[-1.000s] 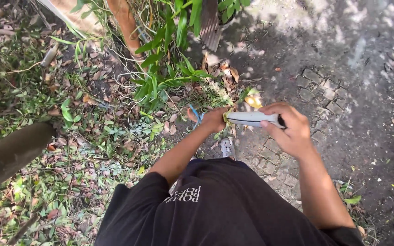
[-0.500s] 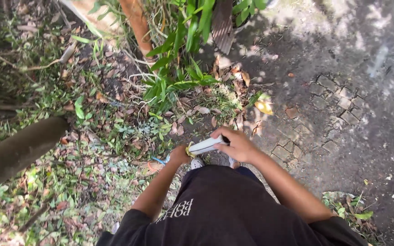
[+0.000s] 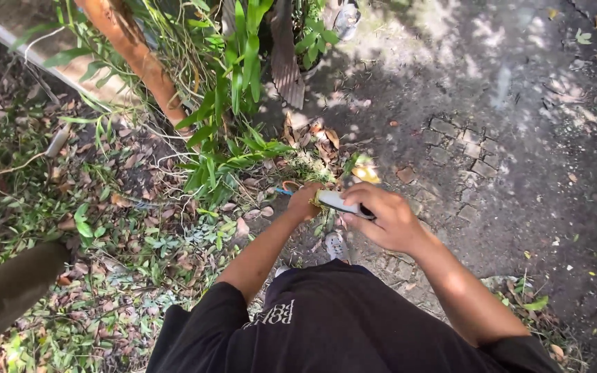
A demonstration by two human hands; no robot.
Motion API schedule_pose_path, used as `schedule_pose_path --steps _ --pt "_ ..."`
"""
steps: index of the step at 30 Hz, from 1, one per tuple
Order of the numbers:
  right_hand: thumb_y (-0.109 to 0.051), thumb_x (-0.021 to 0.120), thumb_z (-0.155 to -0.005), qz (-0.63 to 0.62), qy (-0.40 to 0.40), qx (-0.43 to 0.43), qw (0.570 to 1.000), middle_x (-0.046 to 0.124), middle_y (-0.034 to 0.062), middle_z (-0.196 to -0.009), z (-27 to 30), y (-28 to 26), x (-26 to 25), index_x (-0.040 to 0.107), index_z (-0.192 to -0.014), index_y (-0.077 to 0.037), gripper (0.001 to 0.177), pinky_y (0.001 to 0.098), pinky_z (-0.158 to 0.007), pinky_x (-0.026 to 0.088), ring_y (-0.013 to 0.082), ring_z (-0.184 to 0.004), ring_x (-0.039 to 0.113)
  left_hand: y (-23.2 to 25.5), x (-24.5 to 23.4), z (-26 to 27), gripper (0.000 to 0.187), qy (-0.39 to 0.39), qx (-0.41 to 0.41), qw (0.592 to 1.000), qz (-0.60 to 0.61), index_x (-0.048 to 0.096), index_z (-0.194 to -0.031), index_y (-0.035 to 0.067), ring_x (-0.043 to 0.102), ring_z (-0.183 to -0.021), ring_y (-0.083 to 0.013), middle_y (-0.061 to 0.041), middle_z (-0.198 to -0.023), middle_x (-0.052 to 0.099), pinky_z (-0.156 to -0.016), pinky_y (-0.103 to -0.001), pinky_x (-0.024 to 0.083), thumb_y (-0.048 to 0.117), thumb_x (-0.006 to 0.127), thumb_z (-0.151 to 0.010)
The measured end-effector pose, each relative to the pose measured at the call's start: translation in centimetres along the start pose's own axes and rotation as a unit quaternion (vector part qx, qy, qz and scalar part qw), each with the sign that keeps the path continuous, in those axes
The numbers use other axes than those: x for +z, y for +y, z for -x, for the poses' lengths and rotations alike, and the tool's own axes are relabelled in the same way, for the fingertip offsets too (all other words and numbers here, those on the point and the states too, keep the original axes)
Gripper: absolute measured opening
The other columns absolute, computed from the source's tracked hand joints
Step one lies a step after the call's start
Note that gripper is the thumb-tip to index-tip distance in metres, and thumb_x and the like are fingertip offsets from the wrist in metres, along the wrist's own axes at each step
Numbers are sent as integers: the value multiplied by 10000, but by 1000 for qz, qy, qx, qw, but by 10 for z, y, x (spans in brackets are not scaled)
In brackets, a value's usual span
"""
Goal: The person uses a small hand broom to sweep dry leaves and debris along a paved path in a garden area. They move forward while sweeping, gathering the leaves into a small pile near some plants.
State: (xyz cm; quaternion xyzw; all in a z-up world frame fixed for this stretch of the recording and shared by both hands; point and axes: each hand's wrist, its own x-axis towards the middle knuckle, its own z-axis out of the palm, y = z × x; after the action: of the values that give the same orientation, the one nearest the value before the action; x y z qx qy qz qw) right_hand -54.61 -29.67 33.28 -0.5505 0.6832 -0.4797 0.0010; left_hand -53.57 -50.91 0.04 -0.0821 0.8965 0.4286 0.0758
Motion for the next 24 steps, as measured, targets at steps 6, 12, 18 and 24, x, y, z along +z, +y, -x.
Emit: schedule_pose_path --steps 6,12,18,24 --pt "-94 769 -880 -51 37 28 998 723 159 -947 -10 -1 -26 701 -1000 16 177 396 -813 577 313 -811 725 61 -62 85 690 -84 -52 993 -59 457 -1505 30 730 -779 -374 -160 -816 721 -700 -505 582 183 661 -864" --pt "-158 745 -930 -231 -64 213 947 722 216 -975 14 83 64 678 -1061 9 223 471 -833 565 328 -811 718 -43 -37 144 542 -158 -225 957 -96 643 -1306 55 686 -1140 -435 -210 -1174 723 -928 -553 559 332 682 -842" --pt "-158 698 -938 -169 -181 350 903 695 208 -888 20 87 94 669 -1139 -41 235 363 -579 541 254 -576 716 -111 -5 137 555 -183 -278 938 -94 630 -1359 25 662 -1190 -432 -231 -1228 706 -1002 -541 538 251 674 -854" --pt "-94 777 -878 -35 -60 126 990 756 140 -938 24 85 54 701 -1063 -51 205 411 -828 607 304 -874 775 -51 2 41 551 -111 -207 970 -68 607 -1379 69 667 -1180 -419 -211 -1282 685 -960 -541 571 266 643 -866"
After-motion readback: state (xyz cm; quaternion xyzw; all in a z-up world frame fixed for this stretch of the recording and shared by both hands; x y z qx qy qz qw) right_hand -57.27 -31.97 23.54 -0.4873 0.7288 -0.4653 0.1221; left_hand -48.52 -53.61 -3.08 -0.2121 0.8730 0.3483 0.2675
